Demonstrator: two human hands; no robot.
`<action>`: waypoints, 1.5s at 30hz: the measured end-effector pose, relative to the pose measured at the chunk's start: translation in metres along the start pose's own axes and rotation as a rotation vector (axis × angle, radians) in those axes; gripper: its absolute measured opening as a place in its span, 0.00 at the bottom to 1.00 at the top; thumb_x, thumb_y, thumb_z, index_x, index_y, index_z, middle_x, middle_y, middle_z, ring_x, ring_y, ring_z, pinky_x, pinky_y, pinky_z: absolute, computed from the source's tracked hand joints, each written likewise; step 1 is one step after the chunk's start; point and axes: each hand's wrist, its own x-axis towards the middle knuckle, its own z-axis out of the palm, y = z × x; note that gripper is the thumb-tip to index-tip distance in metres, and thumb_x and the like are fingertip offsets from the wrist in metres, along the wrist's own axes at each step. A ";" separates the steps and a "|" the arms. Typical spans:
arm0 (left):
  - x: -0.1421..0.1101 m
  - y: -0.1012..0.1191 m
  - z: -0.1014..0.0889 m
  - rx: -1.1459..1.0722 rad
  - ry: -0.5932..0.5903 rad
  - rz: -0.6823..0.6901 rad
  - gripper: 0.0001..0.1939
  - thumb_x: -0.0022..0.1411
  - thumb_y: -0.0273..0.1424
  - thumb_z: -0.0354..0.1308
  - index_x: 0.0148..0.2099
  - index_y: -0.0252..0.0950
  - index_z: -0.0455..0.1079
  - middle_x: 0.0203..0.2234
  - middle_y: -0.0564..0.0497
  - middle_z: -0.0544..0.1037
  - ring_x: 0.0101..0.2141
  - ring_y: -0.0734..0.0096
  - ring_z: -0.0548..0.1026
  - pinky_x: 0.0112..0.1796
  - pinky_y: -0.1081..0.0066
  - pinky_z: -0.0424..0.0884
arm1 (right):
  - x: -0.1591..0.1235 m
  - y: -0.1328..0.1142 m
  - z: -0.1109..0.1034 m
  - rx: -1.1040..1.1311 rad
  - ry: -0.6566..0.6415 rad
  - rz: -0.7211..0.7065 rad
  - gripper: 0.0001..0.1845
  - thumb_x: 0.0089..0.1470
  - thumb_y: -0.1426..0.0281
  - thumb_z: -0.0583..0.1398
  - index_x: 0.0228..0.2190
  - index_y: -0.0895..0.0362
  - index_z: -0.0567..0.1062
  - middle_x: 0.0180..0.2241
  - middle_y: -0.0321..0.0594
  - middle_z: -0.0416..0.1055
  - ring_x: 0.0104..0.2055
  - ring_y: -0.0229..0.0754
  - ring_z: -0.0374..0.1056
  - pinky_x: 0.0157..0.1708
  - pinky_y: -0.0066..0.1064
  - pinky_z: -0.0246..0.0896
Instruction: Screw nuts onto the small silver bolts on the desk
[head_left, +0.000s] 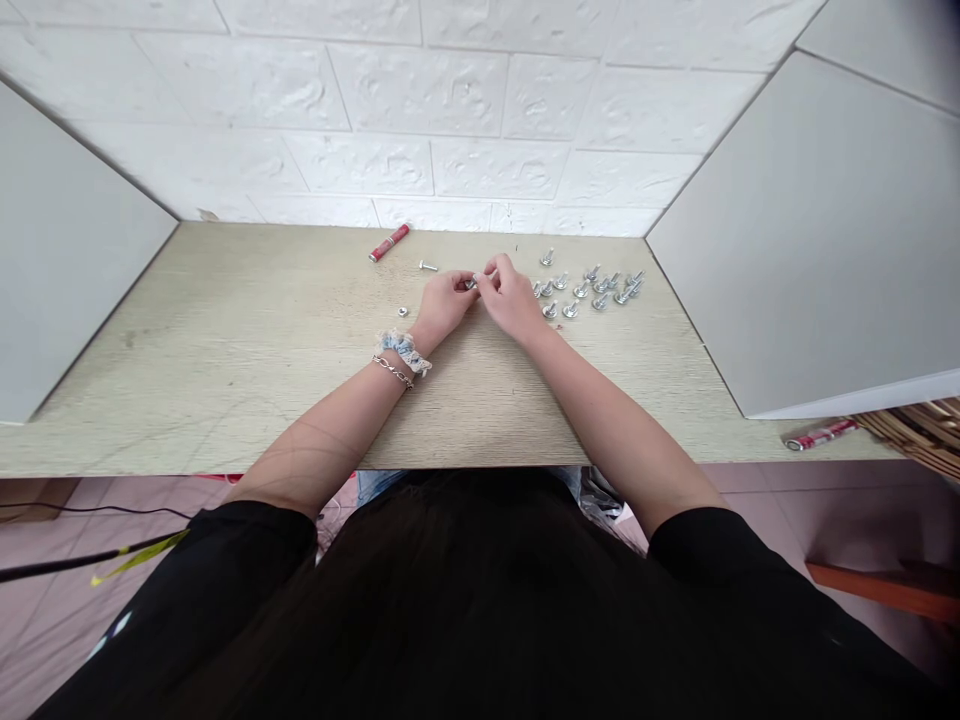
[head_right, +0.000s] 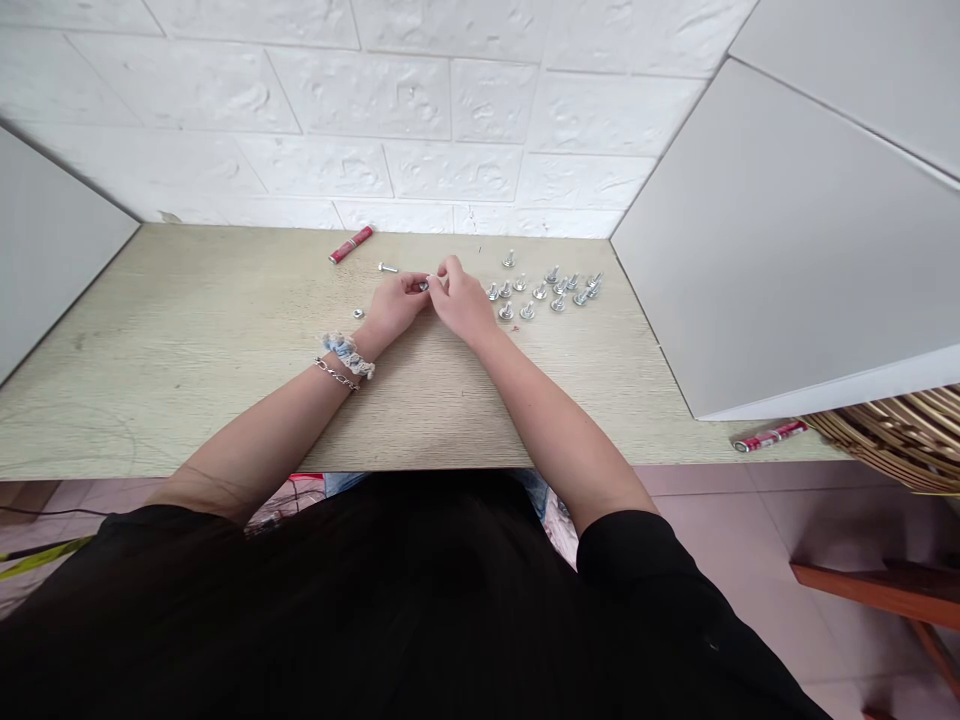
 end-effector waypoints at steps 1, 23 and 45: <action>0.001 -0.001 0.000 -0.017 0.006 -0.004 0.13 0.59 0.30 0.54 0.42 0.32 0.76 0.33 0.48 0.80 0.34 0.69 0.73 0.37 0.71 0.68 | 0.000 0.000 0.000 0.017 -0.010 -0.030 0.11 0.58 0.66 0.50 0.42 0.53 0.66 0.31 0.38 0.70 0.34 0.43 0.66 0.40 0.37 0.60; 0.000 0.000 -0.001 0.080 0.033 0.077 0.13 0.60 0.29 0.51 0.40 0.34 0.76 0.30 0.50 0.79 0.31 0.70 0.70 0.35 0.71 0.64 | 0.001 0.000 -0.004 0.012 -0.064 -0.095 0.10 0.59 0.66 0.49 0.41 0.53 0.65 0.36 0.39 0.69 0.37 0.42 0.64 0.41 0.36 0.58; 0.000 0.000 -0.001 0.046 0.022 0.073 0.16 0.59 0.28 0.51 0.45 0.31 0.76 0.30 0.49 0.78 0.31 0.71 0.69 0.36 0.71 0.64 | 0.003 0.003 0.001 0.002 -0.023 -0.140 0.10 0.55 0.73 0.50 0.38 0.55 0.67 0.37 0.41 0.71 0.37 0.43 0.65 0.40 0.36 0.58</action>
